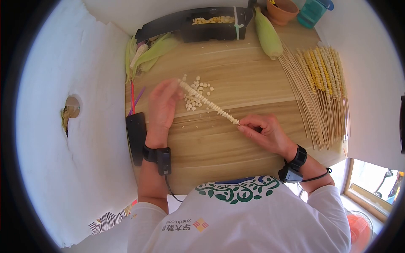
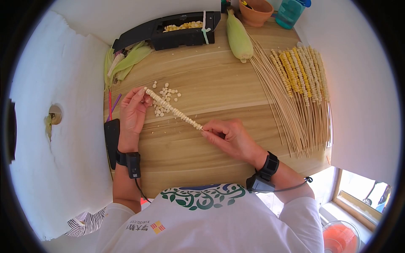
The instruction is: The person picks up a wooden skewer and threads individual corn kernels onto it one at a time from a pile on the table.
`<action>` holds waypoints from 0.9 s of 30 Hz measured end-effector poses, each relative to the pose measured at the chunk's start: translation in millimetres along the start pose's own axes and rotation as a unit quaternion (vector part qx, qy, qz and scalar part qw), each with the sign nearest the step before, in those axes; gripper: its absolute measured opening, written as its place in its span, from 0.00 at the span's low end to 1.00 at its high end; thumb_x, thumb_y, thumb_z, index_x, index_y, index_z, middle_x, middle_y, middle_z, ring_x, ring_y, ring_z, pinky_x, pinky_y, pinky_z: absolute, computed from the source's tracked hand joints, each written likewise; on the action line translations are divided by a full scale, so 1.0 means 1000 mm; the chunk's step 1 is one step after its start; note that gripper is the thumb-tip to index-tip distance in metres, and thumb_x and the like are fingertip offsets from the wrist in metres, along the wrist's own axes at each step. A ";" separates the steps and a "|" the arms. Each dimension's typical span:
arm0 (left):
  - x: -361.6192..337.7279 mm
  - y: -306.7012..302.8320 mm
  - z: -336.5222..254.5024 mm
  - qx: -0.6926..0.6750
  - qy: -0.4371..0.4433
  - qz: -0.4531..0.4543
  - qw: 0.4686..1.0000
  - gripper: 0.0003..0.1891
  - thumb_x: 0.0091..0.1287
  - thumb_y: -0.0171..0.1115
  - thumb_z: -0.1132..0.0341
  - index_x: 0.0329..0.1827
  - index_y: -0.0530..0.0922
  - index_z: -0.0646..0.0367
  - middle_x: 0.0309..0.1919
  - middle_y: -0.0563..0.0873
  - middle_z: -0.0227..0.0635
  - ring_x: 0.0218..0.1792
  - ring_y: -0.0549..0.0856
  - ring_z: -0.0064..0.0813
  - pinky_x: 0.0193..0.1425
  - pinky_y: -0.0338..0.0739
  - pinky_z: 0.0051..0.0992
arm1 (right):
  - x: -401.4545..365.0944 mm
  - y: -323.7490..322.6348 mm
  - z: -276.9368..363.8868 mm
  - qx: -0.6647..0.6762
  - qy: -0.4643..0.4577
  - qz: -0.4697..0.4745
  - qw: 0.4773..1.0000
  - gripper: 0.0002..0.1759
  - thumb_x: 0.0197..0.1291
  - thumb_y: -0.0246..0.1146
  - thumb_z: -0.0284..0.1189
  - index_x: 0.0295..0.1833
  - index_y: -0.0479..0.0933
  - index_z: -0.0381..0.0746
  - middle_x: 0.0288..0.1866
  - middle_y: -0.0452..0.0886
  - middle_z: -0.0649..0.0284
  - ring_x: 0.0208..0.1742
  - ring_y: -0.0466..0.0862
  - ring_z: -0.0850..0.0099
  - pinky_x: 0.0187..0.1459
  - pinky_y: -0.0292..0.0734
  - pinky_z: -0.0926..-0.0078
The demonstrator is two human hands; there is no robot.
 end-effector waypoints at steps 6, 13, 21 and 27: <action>0.000 -0.003 0.001 0.003 -0.001 0.008 1.000 0.06 0.69 0.62 0.73 0.46 0.83 0.66 0.35 0.85 0.35 0.34 0.80 0.24 0.43 0.75 0.26 | 0.000 0.000 -0.002 -0.004 -0.002 -0.002 1.000 0.06 0.66 0.64 0.27 0.43 0.80 0.35 0.20 0.67 0.67 0.22 0.64 0.82 0.24 0.60 0.80; 0.000 -0.002 0.001 -0.003 0.001 0.002 1.000 0.06 0.69 0.62 0.74 0.45 0.83 0.66 0.35 0.85 0.36 0.34 0.80 0.25 0.44 0.75 0.27 | 0.000 0.000 0.002 -0.010 -0.002 -0.001 1.000 0.06 0.66 0.64 0.28 0.43 0.80 0.35 0.21 0.68 0.67 0.23 0.64 0.81 0.24 0.61 0.80; 0.001 -0.001 0.003 -0.002 0.014 0.009 1.000 0.06 0.69 0.63 0.74 0.44 0.83 0.66 0.35 0.85 0.36 0.34 0.80 0.25 0.43 0.75 0.26 | 0.000 0.000 0.005 -0.007 0.016 0.003 1.000 0.07 0.68 0.63 0.28 0.42 0.80 0.35 0.21 0.67 0.68 0.24 0.63 0.83 0.24 0.61 0.80; 0.000 0.003 0.004 0.011 0.028 0.006 1.000 0.06 0.69 0.63 0.73 0.45 0.83 0.66 0.35 0.85 0.35 0.34 0.79 0.24 0.43 0.75 0.25 | 0.001 -0.001 0.014 0.007 0.069 0.010 0.998 0.08 0.68 0.63 0.29 0.41 0.79 0.33 0.21 0.68 0.75 0.24 0.63 0.87 0.24 0.59 0.83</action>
Point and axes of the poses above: each hand's wrist, its own x-axis towards the middle knuckle, its own y-axis out of the palm, z = x × y, the point moved 1 cm from there along x, towards the middle knuckle
